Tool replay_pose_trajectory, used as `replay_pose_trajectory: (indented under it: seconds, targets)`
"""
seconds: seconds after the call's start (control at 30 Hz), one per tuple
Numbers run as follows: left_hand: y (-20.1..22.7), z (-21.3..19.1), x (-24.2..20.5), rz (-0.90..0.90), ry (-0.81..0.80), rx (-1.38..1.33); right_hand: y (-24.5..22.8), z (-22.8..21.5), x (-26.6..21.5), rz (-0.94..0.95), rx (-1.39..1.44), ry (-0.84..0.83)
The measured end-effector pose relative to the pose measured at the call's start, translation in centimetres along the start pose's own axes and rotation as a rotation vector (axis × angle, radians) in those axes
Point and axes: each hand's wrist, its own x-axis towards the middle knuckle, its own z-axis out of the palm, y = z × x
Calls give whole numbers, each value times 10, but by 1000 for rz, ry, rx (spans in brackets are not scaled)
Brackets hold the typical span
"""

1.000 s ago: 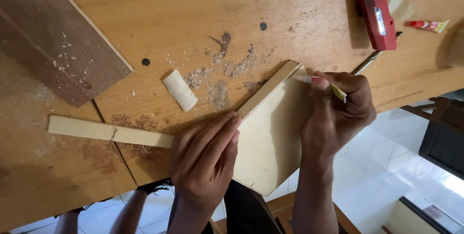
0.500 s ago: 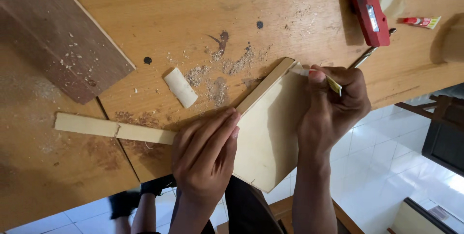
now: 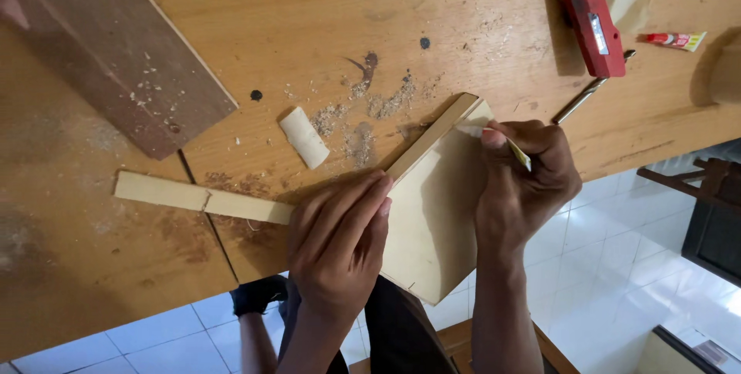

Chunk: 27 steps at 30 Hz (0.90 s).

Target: The person assembles a small wooden box by fitting panels together and applying glue to the edges by hand.

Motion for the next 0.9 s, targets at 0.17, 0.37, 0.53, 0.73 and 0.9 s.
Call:
replay_pose_trajectory:
  seconds: [0.17, 0.37, 0.53, 0.73, 0.9]
  targets:
    - [-3, -7, -5, 9, -54, 20, 1, -1, 0, 16, -41, 30]
    - [-3, -7, -6, 27, -65, 30, -1, 2, 5, 39, -25, 66]
    - [-2, -6, -7, 21, -69, 63, 0, 2, 3, 59, -4, 73]
    - [-2, -5, -6, 34, -54, 46, -1, 0, 1, 37, -38, 77]
    - [-2, -4, -8, 38, -26, 60, 2, -1, 0, 14, -22, 42]
